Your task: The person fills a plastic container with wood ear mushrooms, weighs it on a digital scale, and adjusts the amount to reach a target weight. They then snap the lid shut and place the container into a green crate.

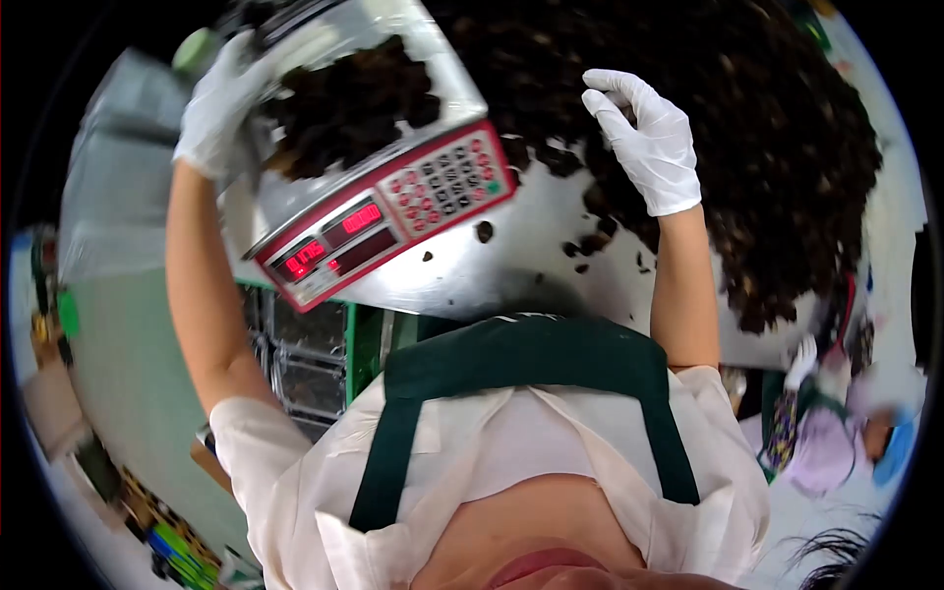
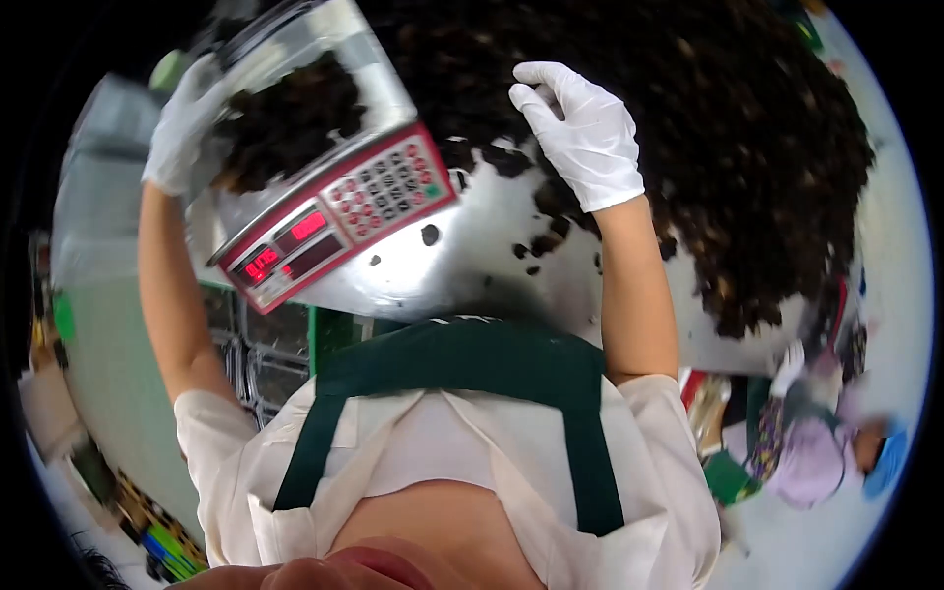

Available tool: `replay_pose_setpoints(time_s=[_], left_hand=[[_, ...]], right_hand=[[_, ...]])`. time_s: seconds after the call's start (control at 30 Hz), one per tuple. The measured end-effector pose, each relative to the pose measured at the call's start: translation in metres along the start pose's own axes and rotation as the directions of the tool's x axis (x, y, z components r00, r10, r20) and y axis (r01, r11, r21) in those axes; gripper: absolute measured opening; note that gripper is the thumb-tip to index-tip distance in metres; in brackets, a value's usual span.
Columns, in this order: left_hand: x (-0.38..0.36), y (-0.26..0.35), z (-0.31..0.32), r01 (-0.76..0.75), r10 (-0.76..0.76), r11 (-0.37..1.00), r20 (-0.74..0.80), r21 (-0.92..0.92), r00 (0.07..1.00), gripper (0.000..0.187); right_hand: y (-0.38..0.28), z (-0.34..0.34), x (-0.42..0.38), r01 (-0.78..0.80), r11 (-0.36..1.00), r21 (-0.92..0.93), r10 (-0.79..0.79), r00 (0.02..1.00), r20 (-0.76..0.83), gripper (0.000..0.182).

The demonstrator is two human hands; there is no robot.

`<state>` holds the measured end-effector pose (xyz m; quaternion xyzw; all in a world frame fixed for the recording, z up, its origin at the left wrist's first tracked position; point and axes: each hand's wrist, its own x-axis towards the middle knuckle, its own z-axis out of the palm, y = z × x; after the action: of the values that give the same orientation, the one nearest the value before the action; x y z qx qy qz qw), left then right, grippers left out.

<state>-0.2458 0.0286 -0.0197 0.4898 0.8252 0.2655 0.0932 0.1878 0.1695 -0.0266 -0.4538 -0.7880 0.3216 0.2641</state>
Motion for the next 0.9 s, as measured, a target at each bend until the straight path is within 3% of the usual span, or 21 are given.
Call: replay_pose_setpoints(time_s=[0.03, 0.07, 0.13, 0.2, 0.23, 0.33, 0.37, 0.4, 0.47, 0.5, 0.6, 0.67, 0.73, 0.8, 0.9], left_hand=[[0.011, -0.024, 0.01, 0.016, -0.016, 0.994, -0.002, -0.11, 1.0, 0.061], [0.002, -0.009, 0.007, 0.057, -0.049, 0.961, 0.034, -0.272, 0.998, 0.063], [-0.007, 0.004, 0.008, 0.118, -0.125, 0.89, 0.014, -0.441, 0.992, 0.065], [-0.016, 0.018, 0.002, 0.237, -0.24, 0.856, 0.052, -0.459, 0.969, 0.066], [-0.021, 0.023, 0.005, 0.206, -0.254, 0.82, -0.018, -0.534, 0.967, 0.07], [-0.021, 0.023, 0.001, 0.228, -0.281, 0.73, 0.022, -0.645, 0.96, 0.067], [-0.027, 0.031, 0.0, 0.247, -0.338, 0.668, 0.009, -0.702, 0.941, 0.055], [-0.027, 0.026, -0.005, 0.243, -0.34, 0.672, 0.0, -0.7, 0.94, 0.055], [-0.029, 0.008, -0.017, 0.25, -0.265, 0.648, 0.095, -0.72, 0.96, 0.04], [-0.033, 0.009, -0.021, 0.185, -0.176, 0.7, 0.085, -0.689, 0.981, 0.031], [-0.046, 0.025, -0.026, 0.121, -0.165, 0.756, -0.008, -0.644, 0.986, 0.031], [-0.052, 0.028, -0.03, 0.069, -0.119, 0.797, -0.044, -0.6, 0.992, 0.033], [-0.057, 0.036, -0.027, 0.074, -0.141, 0.719, -0.041, -0.691, 0.989, 0.034], [-0.059, 0.04, -0.03, 0.083, -0.152, 0.724, -0.042, -0.685, 0.987, 0.035], [-0.062, 0.043, -0.026, 0.059, -0.154, 0.715, -0.073, -0.697, 0.985, 0.037]], right_hand=[[0.019, -0.009, -0.009, -0.083, 0.995, 0.054, 0.083, 0.997, 0.003, 0.026], [0.034, -0.016, -0.017, -0.157, 0.981, 0.114, 0.156, 0.988, 0.016, 0.025], [0.044, -0.025, -0.039, -0.155, 0.988, -0.002, 0.155, 0.987, 0.047, 0.024], [0.045, -0.017, -0.054, -0.018, 0.99, -0.138, 0.035, 0.993, 0.115, 0.028], [0.05, -0.005, -0.058, 0.189, 0.958, -0.214, -0.171, 0.98, 0.1, 0.032], [0.047, 0.029, -0.054, 0.283, 0.859, -0.427, -0.187, 0.949, 0.252, 0.036], [0.05, 0.035, -0.05, 0.335, 0.806, -0.488, -0.237, 0.938, 0.252, 0.038], [0.055, 0.038, -0.047, 0.341, 0.807, -0.483, -0.246, 0.936, 0.251, 0.038], [0.062, 0.04, -0.039, 0.153, 0.979, -0.133, -0.139, 0.984, 0.11, 0.029], [0.043, 0.032, -0.034, -0.199, 0.976, 0.092, 0.176, 0.962, 0.209, 0.023], [0.025, 0.016, -0.026, -0.321, 0.855, 0.408, 0.199, 0.929, 0.313, 0.028], [0.023, 0.016, -0.024, -0.341, 0.803, 0.49, 0.185, 0.922, 0.339, 0.027], [0.022, 0.016, -0.023, -0.366, 0.743, 0.561, 0.176, 0.915, 0.364, 0.027], [0.022, 0.017, -0.022, -0.409, 0.691, 0.595, 0.232, 0.906, 0.354, 0.026], [0.011, 0.01, -0.021, -0.326, 0.784, 0.529, 0.154, 0.927, 0.342, 0.026]])
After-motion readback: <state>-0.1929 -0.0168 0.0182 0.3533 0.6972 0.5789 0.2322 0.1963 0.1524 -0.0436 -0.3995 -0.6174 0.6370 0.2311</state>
